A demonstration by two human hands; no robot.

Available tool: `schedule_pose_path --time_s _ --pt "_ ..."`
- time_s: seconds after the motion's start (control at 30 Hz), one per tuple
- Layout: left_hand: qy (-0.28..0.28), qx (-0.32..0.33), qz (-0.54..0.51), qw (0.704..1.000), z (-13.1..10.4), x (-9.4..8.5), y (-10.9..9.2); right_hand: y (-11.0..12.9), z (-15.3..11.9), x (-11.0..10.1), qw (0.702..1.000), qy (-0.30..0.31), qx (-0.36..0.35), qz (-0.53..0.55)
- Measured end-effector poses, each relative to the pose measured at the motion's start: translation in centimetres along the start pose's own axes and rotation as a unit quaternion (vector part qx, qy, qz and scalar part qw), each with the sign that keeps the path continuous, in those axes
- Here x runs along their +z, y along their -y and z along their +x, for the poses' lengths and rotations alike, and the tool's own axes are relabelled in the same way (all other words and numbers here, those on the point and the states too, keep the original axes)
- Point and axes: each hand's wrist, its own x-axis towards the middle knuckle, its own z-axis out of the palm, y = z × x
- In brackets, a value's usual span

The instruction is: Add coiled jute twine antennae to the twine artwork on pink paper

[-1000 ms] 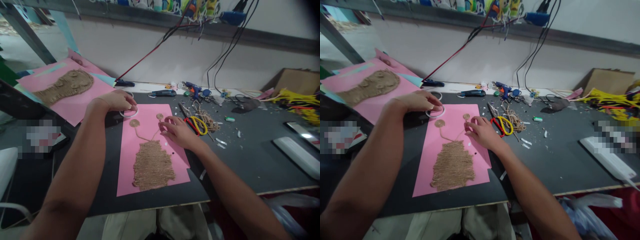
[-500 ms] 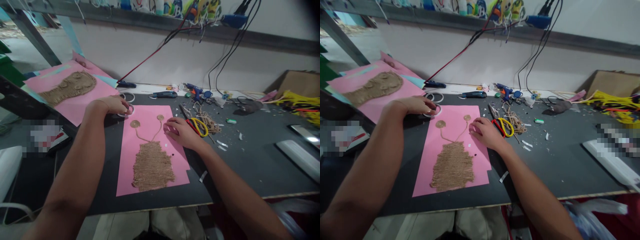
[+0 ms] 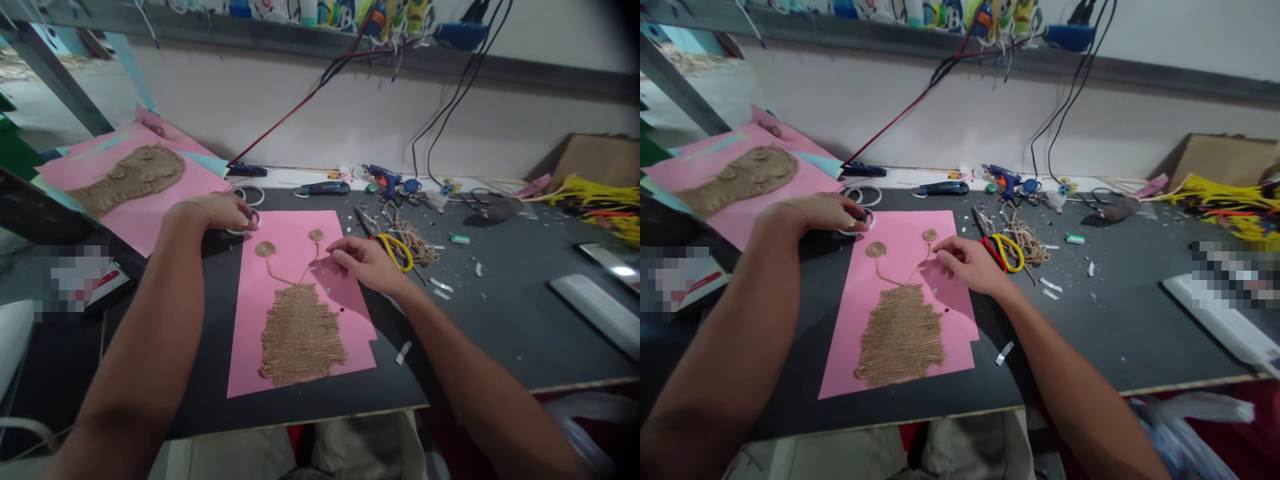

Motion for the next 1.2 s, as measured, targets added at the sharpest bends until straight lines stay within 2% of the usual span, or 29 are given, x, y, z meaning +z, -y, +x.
schedule_pose_path --time_s 0.07,0.1,0.17,0.23,0.3,0.37,0.4,0.43,0.47,0.5,0.53,0.57,0.6,0.63,0.73,0.77,0.8,0.83,0.9,0.97,1.0,1.13,1.2 --pt "0.001 0.001 -0.003 1.0 -0.2 0.0 0.0 0.5 -0.2 0.2 0.996 0.088 -0.005 0.002" --pt "0.002 0.003 -0.005 1.0 -0.2 0.0 0.0 0.5 -0.2 0.2 0.993 0.11 -0.02 -0.03" --pt "0.002 0.006 -0.005 1.0 -0.1 0.0 0.0 0.2 -0.1 0.3 0.988 0.099 -0.039 -0.109" --pt "0.0 0.004 0.0 1.0 0.1 0.0 0.0 -0.4 0.1 0.2 0.985 0.038 -0.024 -0.165" --pt "0.001 0.001 0.008 1.0 0.3 0.0 0.1 -1.0 0.4 0.1 0.978 -0.059 0.0 -0.199" --pt "0.004 0.002 0.017 1.0 0.6 0.0 0.1 -1.1 0.6 0.0 0.971 -0.15 0.016 -0.186" --pt "0.005 0.002 0.02 1.0 0.7 0.1 0.2 -1.0 0.6 0.0 0.975 -0.165 0.028 -0.147" --pt "0.005 0.004 0.022 1.0 0.9 0.1 0.2 -0.8 0.5 0.0 0.984 -0.15 0.046 -0.083" --pt "0.006 0.006 0.022 1.0 1.0 0.1 0.2 -0.5 0.4 0.2 0.992 -0.103 0.068 -0.002" --pt "0.006 0.009 0.02 1.0 1.1 0.2 0.2 -0.2 0.4 0.4 0.991 -0.03 0.093 0.086" --pt "0.006 0.013 0.019 1.0 1.2 0.2 0.2 0.0 0.3 0.6 0.979 0.047 0.115 0.163" --pt "0.005 0.016 0.018 1.0 1.2 0.2 0.2 0.0 0.4 0.9 0.962 0.099 0.128 0.221" --pt "0.006 0.019 0.019 1.0 1.3 0.2 0.2 0.0 0.5 1.1 0.951 0.112 0.133 0.256" --pt "0.008 0.019 0.022 1.0 1.3 0.2 0.2 -0.2 0.7 1.4 0.951 0.078 0.13 0.271" --pt "0.014 0.012 0.037 0.999 1.4 0.1 0.1 -0.9 1.3 1.8 0.955 -0.144 0.094 0.241" --pt "0.015 0.011 0.04 0.999 1.4 0.1 0.1 -1.0 1.4 1.8 0.95 -0.178 0.086 0.243" --pt "0.015 0.011 0.042 0.999 1.3 0.1 0.0 -0.9 1.4 1.8 0.943 -0.182 0.087 0.264" --pt "0.015 0.013 0.042 0.999 1.3 0.1 -0.1 -0.8 1.4 1.9 0.937 -0.156 0.094 0.298" --pt "0.017 0.019 0.037 0.999 1.0 0.0 -0.2 -0.6 1.3 1.9 0.92 -0.057 0.126 0.367" --pt "0.016 0.018 0.03 0.999 0.8 0.0 -0.4 -0.6 1.3 2.0 0.915 -0.007 0.143 0.378" --pt "0.013 0.016 0.027 0.999 0.6 -0.1 -0.4 -0.8 1.3 2.1 0.922 -0.02 0.138 0.361" --pt "0.013 0.017 0.026 0.999 0.2 -0.3 -0.5 -1.9 1.5 2.3 0.948 -0.167 0.081 0.26" --pt "0.017 0.019 0.043 0.999 0.0 -0.4 -0.6 -1.9 1.4 2.4 0.948 -0.176 0.074 0.255"
